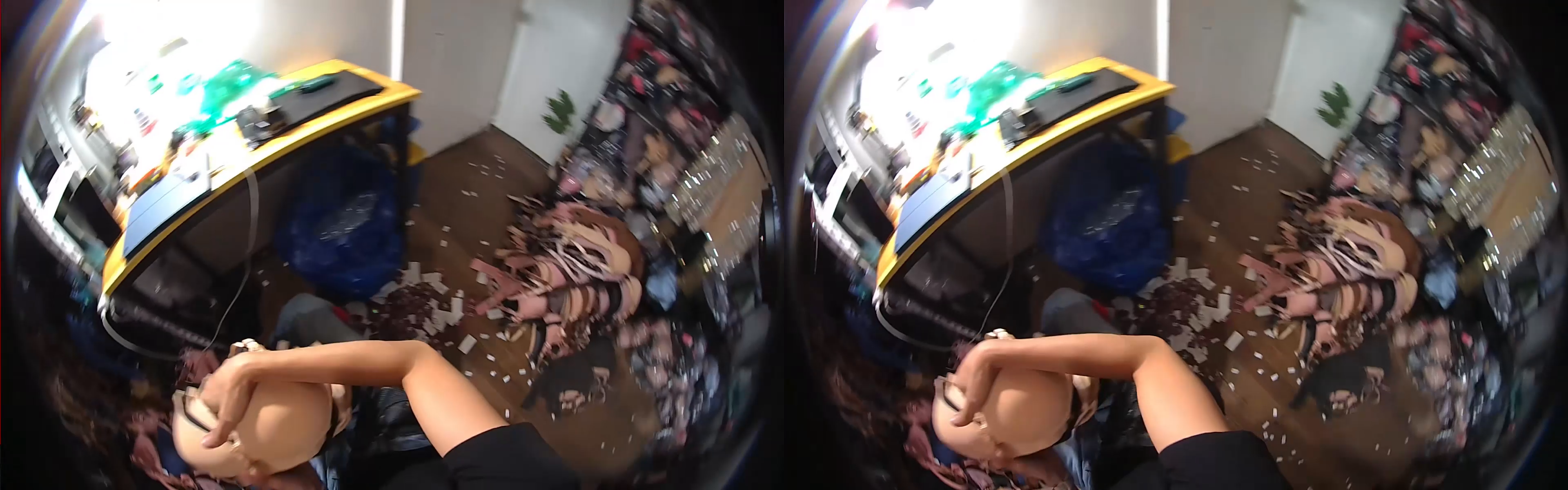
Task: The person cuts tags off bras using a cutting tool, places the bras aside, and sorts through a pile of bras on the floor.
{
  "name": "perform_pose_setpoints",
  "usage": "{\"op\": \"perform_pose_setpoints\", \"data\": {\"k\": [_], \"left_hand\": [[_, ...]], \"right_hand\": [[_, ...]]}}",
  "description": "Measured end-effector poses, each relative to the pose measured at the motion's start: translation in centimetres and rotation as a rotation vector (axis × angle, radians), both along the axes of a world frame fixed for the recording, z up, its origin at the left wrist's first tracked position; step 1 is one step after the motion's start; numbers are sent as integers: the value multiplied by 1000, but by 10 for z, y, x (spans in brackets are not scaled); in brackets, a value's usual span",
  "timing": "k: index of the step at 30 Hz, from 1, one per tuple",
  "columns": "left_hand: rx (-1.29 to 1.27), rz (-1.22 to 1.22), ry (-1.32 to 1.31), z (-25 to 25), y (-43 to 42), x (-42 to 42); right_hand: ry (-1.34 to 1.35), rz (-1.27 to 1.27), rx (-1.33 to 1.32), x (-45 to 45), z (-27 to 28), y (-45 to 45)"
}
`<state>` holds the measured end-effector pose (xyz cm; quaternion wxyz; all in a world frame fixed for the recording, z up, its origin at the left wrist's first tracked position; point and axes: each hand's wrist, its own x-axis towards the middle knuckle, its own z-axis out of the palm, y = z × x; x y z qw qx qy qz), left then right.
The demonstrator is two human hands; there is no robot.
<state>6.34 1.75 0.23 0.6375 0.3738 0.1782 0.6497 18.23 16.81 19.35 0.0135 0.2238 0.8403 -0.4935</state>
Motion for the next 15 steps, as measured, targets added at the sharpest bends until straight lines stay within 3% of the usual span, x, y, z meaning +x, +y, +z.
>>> {"op": "perform_pose_setpoints", "data": {"k": [4,6,8,10,12,15], "left_hand": [[95,-188,215,4,73,-72],[161,-257,320,7,121,-105],[235,-328,430,18,150,-108],[298,-391,548,58,137,-46],[364,-416,655,90,112,3],[472,-431,819,135,79,55]], "right_hand": [[255,-183,31,57,11,-21],[444,-304,-121,81,-6,-34],[457,-396,-236,108,-5,-68],[730,-415,-109,126,1,-100],[971,-787,201,124,-29,-122],[974,-833,177,159,-17,-164]]}}
